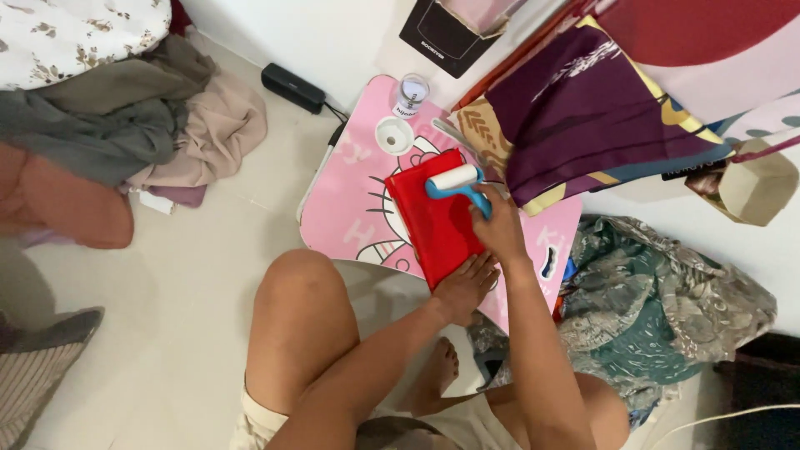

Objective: A person uses a lint roller to clean a red patterned cloth on a small table, folding and unfolding it to reach all areas.

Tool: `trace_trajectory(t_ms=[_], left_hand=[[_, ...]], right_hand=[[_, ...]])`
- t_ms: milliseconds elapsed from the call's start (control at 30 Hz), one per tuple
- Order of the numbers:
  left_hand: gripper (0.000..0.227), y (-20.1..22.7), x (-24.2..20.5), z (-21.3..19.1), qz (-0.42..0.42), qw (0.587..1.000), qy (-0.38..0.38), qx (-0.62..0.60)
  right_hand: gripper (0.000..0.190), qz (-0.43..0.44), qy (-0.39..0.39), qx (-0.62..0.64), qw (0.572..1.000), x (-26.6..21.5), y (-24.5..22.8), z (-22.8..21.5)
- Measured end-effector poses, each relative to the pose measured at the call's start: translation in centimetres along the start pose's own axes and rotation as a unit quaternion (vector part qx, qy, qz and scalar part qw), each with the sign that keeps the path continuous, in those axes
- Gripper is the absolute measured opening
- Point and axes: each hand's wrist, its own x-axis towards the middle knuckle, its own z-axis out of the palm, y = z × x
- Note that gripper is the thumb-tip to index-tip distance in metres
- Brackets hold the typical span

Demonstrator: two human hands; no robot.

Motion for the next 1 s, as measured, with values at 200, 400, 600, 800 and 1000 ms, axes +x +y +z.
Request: trace_trajectory(t_ms=[200, 400, 600, 800, 1000], left_hand=[[0.112, -0.3, 0.4, 0.4, -0.003, 1.0, 0.011, 0.023], [0.12, -1.8, 2.1, 1.0, 0.012, 0.999, 0.026, -0.027], [0.112, -0.8, 1.7, 1.1, 0.012, 0.999, 0.005, 0.036], [0.073, -0.3, 1.6, 3.3, -0.009, 0.998, 0.047, 0.05], [0.077, -0.5, 1.4, 3.2, -0.016, 0.997, 0.061, 0.035]], right_hand=[[0.038, -0.063, 0.012, 0.004, 0.998, 4.0, -2.4, 0.4], [0.037, -0.058, 0.018, 0.061, 0.996, -1.0, -1.9, -2.3], [0.037, 0.005, -0.026, 0.016, 1.0, -10.3, 0.3, -3.6], [0.045, 0.01, -0.053, 0.025, 0.998, -13.6, -2.8, -1.7], [0.046, 0.015, -0.068, -0.069, 0.995, -9.4, -3.6, 1.8]])
